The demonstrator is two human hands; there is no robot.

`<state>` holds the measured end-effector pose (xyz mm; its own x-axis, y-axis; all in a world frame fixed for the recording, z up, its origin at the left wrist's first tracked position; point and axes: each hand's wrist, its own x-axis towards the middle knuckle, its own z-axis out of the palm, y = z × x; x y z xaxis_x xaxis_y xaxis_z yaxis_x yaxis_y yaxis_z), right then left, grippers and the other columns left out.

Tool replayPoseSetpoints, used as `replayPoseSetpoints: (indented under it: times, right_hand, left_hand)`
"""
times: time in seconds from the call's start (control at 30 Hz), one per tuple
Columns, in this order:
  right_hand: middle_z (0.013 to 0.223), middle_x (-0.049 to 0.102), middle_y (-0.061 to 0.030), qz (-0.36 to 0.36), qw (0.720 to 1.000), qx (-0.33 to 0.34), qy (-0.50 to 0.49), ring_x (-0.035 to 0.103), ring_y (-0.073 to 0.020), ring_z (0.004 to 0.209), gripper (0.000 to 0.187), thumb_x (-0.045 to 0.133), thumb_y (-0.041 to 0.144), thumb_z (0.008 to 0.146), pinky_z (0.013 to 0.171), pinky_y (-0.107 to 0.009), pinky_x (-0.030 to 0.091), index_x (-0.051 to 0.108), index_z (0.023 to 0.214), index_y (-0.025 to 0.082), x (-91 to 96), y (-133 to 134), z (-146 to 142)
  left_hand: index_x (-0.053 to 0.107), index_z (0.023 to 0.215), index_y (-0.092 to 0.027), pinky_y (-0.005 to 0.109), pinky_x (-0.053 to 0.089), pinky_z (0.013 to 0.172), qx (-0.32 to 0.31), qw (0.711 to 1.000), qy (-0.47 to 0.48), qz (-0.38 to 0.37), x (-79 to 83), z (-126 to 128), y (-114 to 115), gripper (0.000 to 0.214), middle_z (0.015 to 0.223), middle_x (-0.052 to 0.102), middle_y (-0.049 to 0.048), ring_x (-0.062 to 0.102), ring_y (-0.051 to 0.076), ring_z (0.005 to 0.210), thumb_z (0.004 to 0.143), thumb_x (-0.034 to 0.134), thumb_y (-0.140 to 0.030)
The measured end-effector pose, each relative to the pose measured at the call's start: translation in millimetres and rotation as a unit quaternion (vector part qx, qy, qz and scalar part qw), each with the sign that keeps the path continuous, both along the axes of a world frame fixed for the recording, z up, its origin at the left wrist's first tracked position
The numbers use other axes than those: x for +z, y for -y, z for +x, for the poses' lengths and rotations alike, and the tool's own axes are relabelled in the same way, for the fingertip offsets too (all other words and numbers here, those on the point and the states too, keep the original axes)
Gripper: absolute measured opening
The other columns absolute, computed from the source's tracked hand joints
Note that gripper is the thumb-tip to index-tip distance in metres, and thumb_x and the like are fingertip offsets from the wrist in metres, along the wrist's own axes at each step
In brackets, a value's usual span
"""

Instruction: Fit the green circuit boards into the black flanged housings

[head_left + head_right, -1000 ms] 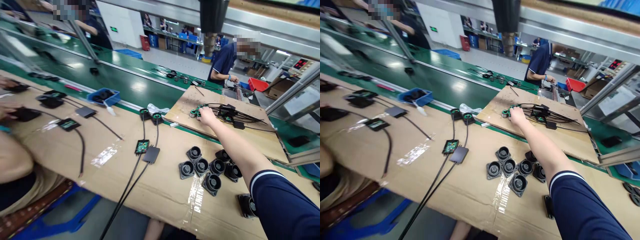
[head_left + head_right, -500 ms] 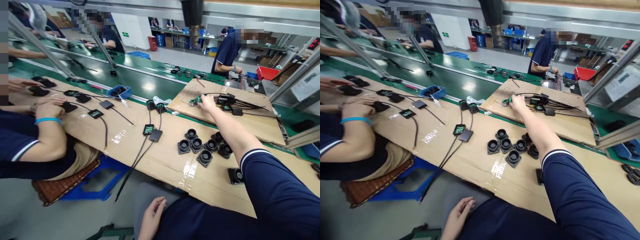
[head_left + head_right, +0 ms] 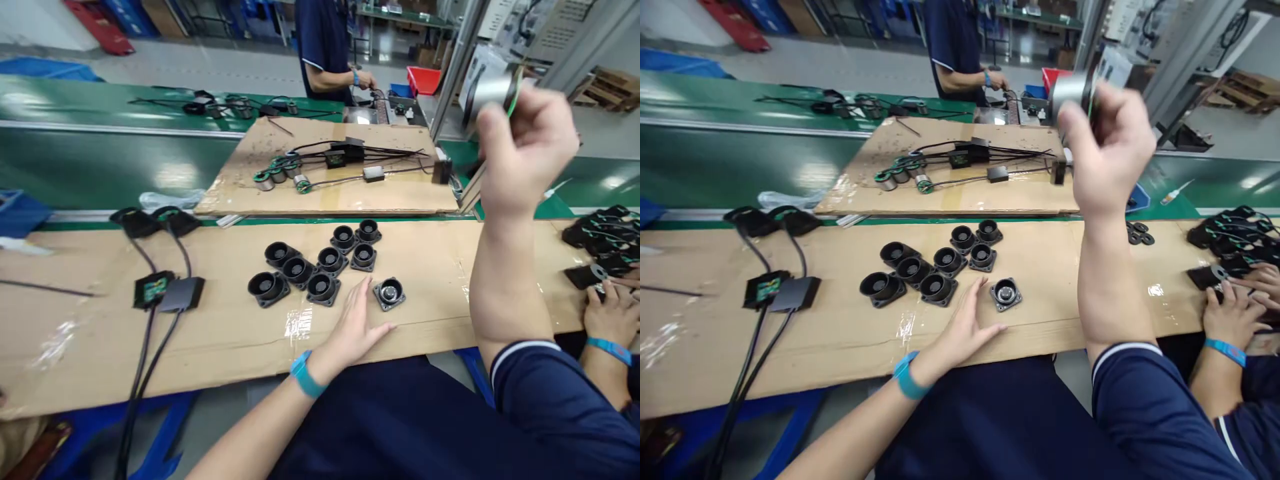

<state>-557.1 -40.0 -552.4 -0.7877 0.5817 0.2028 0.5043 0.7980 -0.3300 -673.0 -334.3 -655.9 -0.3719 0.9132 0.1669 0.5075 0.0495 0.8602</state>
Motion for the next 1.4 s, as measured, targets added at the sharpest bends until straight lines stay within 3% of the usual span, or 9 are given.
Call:
replayPoseSetpoints:
  times: [0.13,0.3,0.5,0.6,0.7,0.97,1.07,1.2,1.4]
  right_hand:
    - [0.110,0.075,-0.0082,-0.040,0.998,-0.031,-0.030,0.070,-0.0200,0.105,0.038,0.078,0.035,0.085,0.097,-0.031,0.053,0.066,0.115,0.015,-62.8,77,47]
    - [0.103,0.075,-0.0081,-0.075,0.994,-0.077,-0.019,0.072,-0.0255,0.093,0.036,0.078,0.034,0.085,0.082,-0.037,0.059,0.065,0.116,0.022,-96.6,130,56]
    - [0.125,0.069,-0.0149,-0.071,0.994,-0.070,-0.045,0.067,-0.0305,0.114,0.051,0.074,0.033,0.088,0.098,-0.046,0.056,0.056,0.134,0.019,-95.4,138,62]
    - [0.109,0.074,-0.0118,-0.076,0.993,-0.081,-0.043,0.070,-0.0289,0.101,0.038,0.076,0.039,0.087,0.091,-0.045,0.058,0.064,0.118,0.021,-93.8,137,62]
    - [0.095,0.073,-0.0113,-0.072,0.986,-0.137,-0.064,0.071,-0.0295,0.088,0.043,0.080,0.052,0.079,0.081,-0.045,0.060,0.066,0.106,0.020,-96.1,141,58]
    - [0.131,0.065,-0.0160,-0.061,0.992,-0.068,-0.086,0.062,-0.0293,0.122,0.053,0.066,0.037,0.094,0.107,-0.049,0.053,0.052,0.142,0.020,-94.5,149,49]
    - [0.131,0.064,-0.0168,-0.087,0.990,-0.076,-0.085,0.062,-0.0301,0.123,0.060,0.069,0.040,0.091,0.107,-0.050,0.053,0.051,0.144,0.018,-90.8,147,50]
    - [0.119,0.069,-0.0166,-0.150,0.970,-0.158,-0.109,0.067,-0.0297,0.108,0.071,0.081,0.048,0.079,0.098,-0.047,0.056,0.058,0.136,0.013,-88.8,142,54]
    - [0.094,0.071,-0.0081,-0.261,0.942,-0.163,-0.131,0.064,-0.0190,0.079,0.036,0.078,0.039,0.081,0.075,-0.034,0.054,0.072,0.108,0.015,-92.9,137,57]
  left_hand:
    - [0.053,0.133,-0.020,0.052,0.044,0.113,-0.071,0.997,-0.031,0.023,-13.4,-9,-60,0.059,0.134,0.062,0.0156,0.057,0.031,0.129,0.082,0.078,-0.037]
    - [0.058,0.122,-0.021,0.045,0.051,0.103,-0.058,0.996,-0.044,0.041,-17.2,-21,-75,0.043,0.120,0.067,0.0099,0.064,0.026,0.114,0.085,0.075,-0.035]
    - [0.052,0.131,-0.021,0.046,0.048,0.109,-0.045,0.998,-0.022,0.032,-20.0,-24,-69,0.054,0.131,0.064,0.0117,0.060,0.027,0.124,0.084,0.075,-0.035]
    - [0.052,0.134,-0.021,0.046,0.047,0.111,-0.049,0.998,-0.012,0.044,-19.5,-25,-67,0.055,0.135,0.063,0.0120,0.059,0.027,0.128,0.085,0.074,-0.033]
    - [0.055,0.130,-0.021,0.046,0.049,0.108,-0.039,0.998,-0.009,0.058,-18.3,-27,-67,0.049,0.130,0.065,0.0113,0.062,0.027,0.123,0.086,0.073,-0.030]
    - [0.051,0.134,-0.019,0.047,0.049,0.110,-0.043,0.996,-0.028,0.076,-23.0,-31,-67,0.054,0.131,0.064,0.0130,0.061,0.027,0.124,0.086,0.074,-0.030]
    - [0.046,0.140,-0.017,0.050,0.047,0.113,-0.042,0.990,-0.086,0.106,-21.5,-31,-64,0.060,0.139,0.059,0.0181,0.055,0.030,0.133,0.088,0.072,-0.029]
    - [0.042,0.147,-0.015,0.058,0.038,0.118,-0.038,0.956,-0.238,0.170,-10.8,-19,-52,0.066,0.157,0.038,0.0258,0.032,0.038,0.151,0.089,0.070,-0.029]
    - [0.056,0.140,-0.014,0.067,0.026,0.119,-0.105,0.913,-0.377,0.119,-2.4,6,-49,0.052,0.157,0.041,0.0264,0.031,0.043,0.150,0.093,0.064,-0.035]
